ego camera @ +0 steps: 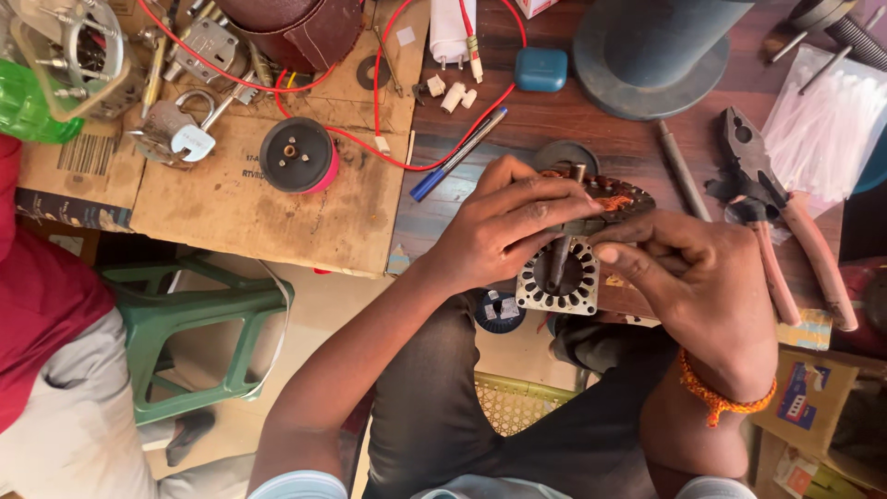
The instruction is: The person repairs a small electric motor at a workbench. He first presses a bearing into a metal end cap using a rod inside a steel bowl, then seats the armature into the stator housing and works the copper windings and commutator by hand to fit the parts together.
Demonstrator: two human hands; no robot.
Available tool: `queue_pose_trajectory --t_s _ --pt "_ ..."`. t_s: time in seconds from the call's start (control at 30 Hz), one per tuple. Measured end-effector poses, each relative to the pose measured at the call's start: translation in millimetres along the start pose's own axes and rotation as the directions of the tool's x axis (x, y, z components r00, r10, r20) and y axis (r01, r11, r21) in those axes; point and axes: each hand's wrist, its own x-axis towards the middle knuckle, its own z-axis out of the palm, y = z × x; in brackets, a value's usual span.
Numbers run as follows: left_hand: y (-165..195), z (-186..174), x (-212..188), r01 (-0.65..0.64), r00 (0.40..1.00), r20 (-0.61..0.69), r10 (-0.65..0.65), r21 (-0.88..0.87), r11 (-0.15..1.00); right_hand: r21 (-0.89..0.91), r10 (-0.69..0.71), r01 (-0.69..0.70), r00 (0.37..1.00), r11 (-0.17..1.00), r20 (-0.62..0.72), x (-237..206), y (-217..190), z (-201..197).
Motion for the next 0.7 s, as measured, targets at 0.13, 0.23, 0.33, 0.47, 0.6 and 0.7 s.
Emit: queue_pose_trajectory --t_s 0.13,0.23,0.33,0.47,0.6,0.7 --pt "-3 0 0 -0.004 1.000 0.013 0.004 -0.036 0.999 0.001 0.011 -0.011 1.000 1.000 -0.010 -2 0 -15" --pt "-3 -1 0 0.014 1.000 0.022 -0.012 -0.077 0.997 -0.025 -0.196 0.196 0.981 0.980 0.007 -2 -2 -24" --pt "-5 -2 1 0.002 1.000 0.021 -0.001 -0.079 0.997 -0.079 -0.034 0.041 0.995 0.996 0.093 -2 -2 -17" --pt "-5 -6 2 -0.111 0.992 0.066 0.108 0.035 0.993 -0.078 -0.023 0.032 0.994 0.996 0.107 -3 -2 0" --pt "3 -10 -1 -0.282 0.959 0.058 0.277 0.279 0.918 -0.102 -0.009 0.025 0.988 0.994 0.152 -2 -7 0" --pt "12 -12 -3 -0.343 0.934 0.051 0.353 0.399 0.850 -0.121 -0.043 0.062 0.987 0.991 0.158 -4 -11 -1"
